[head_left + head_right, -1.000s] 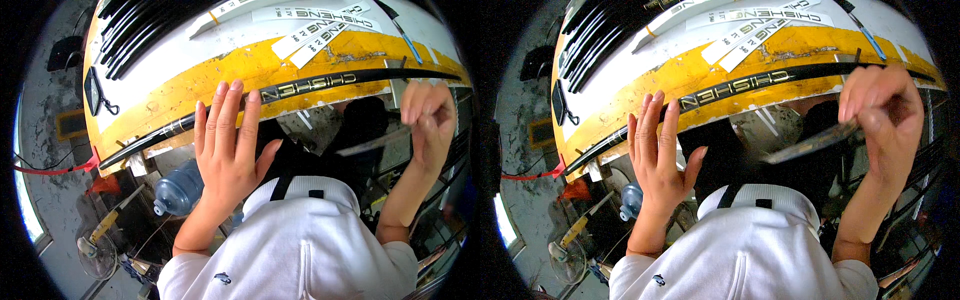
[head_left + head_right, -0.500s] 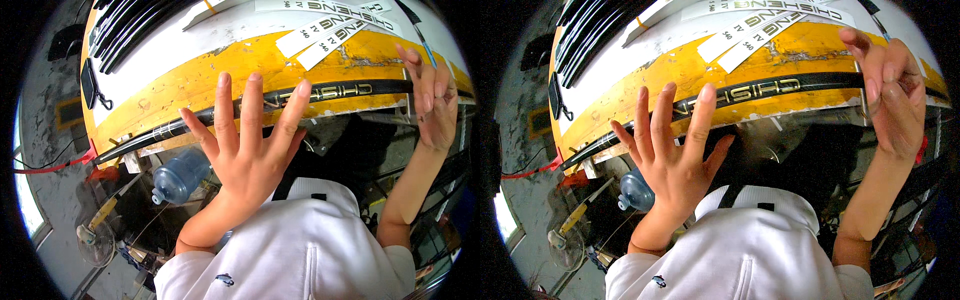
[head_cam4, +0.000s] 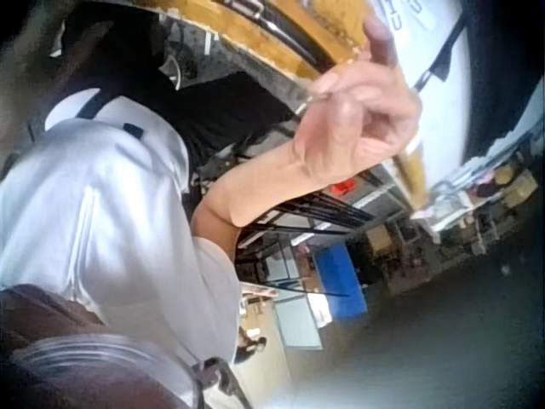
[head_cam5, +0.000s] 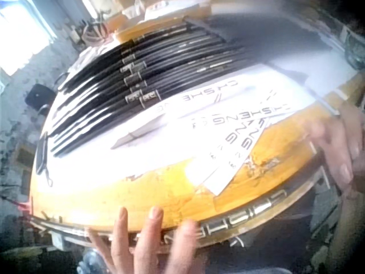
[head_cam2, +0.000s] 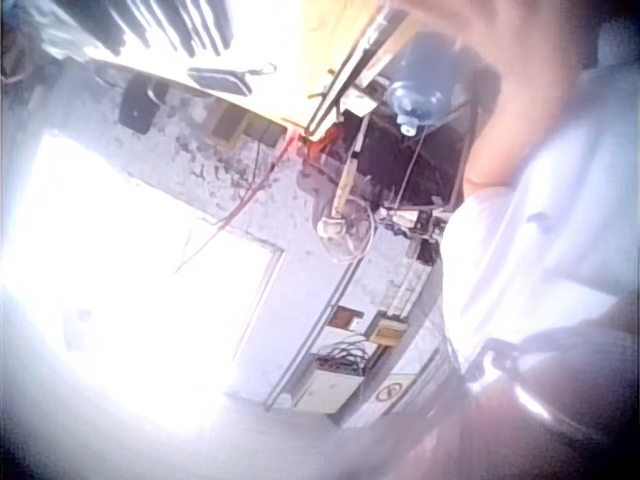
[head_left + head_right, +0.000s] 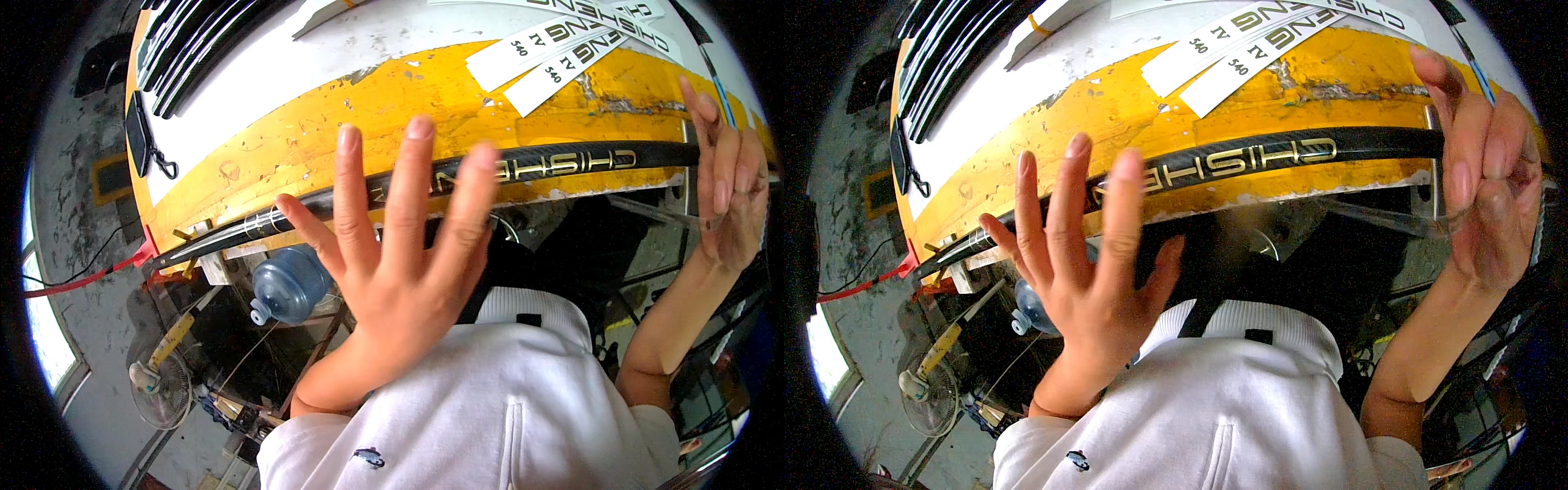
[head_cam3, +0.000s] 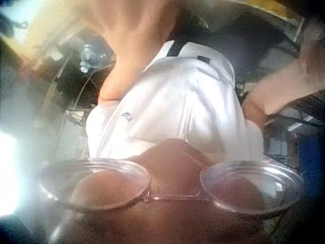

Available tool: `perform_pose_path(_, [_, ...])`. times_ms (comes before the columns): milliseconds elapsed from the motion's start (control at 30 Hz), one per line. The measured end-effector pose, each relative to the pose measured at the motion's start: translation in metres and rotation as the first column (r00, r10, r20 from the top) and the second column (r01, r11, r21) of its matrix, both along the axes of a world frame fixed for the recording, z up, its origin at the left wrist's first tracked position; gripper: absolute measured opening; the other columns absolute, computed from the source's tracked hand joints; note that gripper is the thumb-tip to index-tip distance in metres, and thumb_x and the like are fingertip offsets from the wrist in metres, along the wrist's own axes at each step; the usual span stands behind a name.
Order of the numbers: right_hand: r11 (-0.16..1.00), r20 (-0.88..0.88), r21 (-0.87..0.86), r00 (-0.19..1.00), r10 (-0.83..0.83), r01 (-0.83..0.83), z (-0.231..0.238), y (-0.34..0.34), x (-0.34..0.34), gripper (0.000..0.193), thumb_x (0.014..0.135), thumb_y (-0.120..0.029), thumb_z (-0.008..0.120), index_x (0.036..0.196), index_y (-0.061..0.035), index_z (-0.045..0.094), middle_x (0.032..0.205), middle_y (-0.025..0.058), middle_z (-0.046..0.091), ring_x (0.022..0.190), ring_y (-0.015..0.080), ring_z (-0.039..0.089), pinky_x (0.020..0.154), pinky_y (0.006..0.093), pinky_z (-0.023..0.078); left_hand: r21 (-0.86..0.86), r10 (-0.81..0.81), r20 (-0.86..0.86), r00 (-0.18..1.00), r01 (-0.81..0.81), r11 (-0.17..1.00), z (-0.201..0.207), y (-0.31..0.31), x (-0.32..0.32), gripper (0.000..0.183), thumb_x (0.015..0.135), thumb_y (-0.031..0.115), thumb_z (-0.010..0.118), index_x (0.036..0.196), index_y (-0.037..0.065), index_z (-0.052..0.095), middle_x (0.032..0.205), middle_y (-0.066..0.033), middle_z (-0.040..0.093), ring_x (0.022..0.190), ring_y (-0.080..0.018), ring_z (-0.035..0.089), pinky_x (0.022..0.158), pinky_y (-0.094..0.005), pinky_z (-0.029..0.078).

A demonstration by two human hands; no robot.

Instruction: The person applies decorative decals to long black rods. The person peels a clear decal from a sheet, aligns it onto the surface of a black rod, and presses it down with their fingers to secure it.

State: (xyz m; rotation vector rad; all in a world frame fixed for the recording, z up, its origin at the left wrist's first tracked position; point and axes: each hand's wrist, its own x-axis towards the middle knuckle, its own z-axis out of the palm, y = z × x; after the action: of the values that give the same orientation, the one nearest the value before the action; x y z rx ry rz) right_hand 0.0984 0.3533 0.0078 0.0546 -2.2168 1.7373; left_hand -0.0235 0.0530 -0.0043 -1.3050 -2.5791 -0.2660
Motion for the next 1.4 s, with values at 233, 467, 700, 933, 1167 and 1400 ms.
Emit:
perform_pose_path(233, [1.0,-0.001,0.014,1.0,-0.021,0.021,-0.001,-0.001,0.001,0.022,0.086,-0.03,0.067,0.089,-0.0161,0.051,0.08,0.0014,0.058,0.128,0.038,0.042,0.114,0.0523,0.014,0.348,-0.093,0.116,0.989,0.047,0.936,-0.009,-0.005,-0.001,0.069,0.083,0.035,0.066,0.14,0.009,0.039,0.144,-0.0294,0.034,0.139,-0.048,0.018,0.112,-0.0552,-0.007])
perform_pose_path(467, [0.998,0.038,0.039,0.998,-0.06,0.058,0.0,0.0,0.002,0.024,0.085,-0.03,0.068,0.088,-0.0143,0.05,0.085,0.0062,0.06,0.13,0.042,0.039,0.114,0.0537,0.013,0.09,0.053,-0.083,0.995,-0.046,0.995,-0.024,0.011,0.008,0.054,0.088,0.031,0.051,0.133,0.002,0.048,0.139,-0.0147,0.048,0.134,-0.0402,0.037,0.114,-0.0547,0.005])
perform_pose_path(700, [0.993,0.073,0.03,0.99,-0.119,0.117,0.002,-0.002,0.002,0.023,0.086,-0.028,0.069,0.089,-0.0143,0.051,0.081,0.0049,0.059,0.131,0.0395,0.04,0.115,0.0536,0.013,0.14,0.057,-0.155,0.986,-0.036,0.989,-0.034,-0.004,0.0,0.066,0.089,0.049,0.046,0.138,0.005,0.043,0.14,-0.0152,0.047,0.133,-0.0314,0.041,0.115,-0.0519,0.005])
perform_pose_path(933, [0.997,0.065,0.038,0.996,-0.062,0.06,0.0,0.002,0.002,0.022,0.084,-0.027,0.07,0.084,-0.0147,0.051,0.074,0.0008,0.056,0.13,0.0352,0.04,0.115,0.0517,0.011,-0.096,0.186,-0.057,0.981,-0.191,0.977,-0.007,-0.045,-0.011,0.099,0.083,0.072,0.043,0.144,-0.003,0.027,0.147,-0.022,0.034,0.14,-0.04,0.025,0.112,-0.0536,-0.01])
perform_pose_path(1167, [0.991,0.042,0.059,0.992,-0.123,0.121,0.005,-0.011,-0.005,0.024,0.086,-0.028,0.067,0.08,-0.0141,0.048,0.07,0.0002,0.051,0.12,0.032,0.046,0.111,0.0477,0.02,0.059,-0.053,0.122,0.991,0.046,0.997,-0.012,0.026,0.023,0.084,0.076,0.054,0.054,0.14,0.001,0.04,0.15,-0.016,0.033,0.141,-0.0342,0.027,0.115,-0.0514,0.001])
perform_pose_path(1400, [0.969,-0.049,-0.197,0.985,-0.164,0.151,0.024,-0.04,-0.015,0.017,0.082,-0.015,0.068,0.082,-0.0091,0.052,0.069,0.0046,0.055,0.089,0.0268,0.056,0.097,0.0452,0.037,0.624,-0.565,0.481,0.67,0.19,0.758,0.009,0.017,0.02,0.085,0.078,0.037,0.07,0.14,-0.006,0.031,0.145,-0.0285,0.032,0.137,-0.0407,0.031,0.111,-0.0458,0.024])
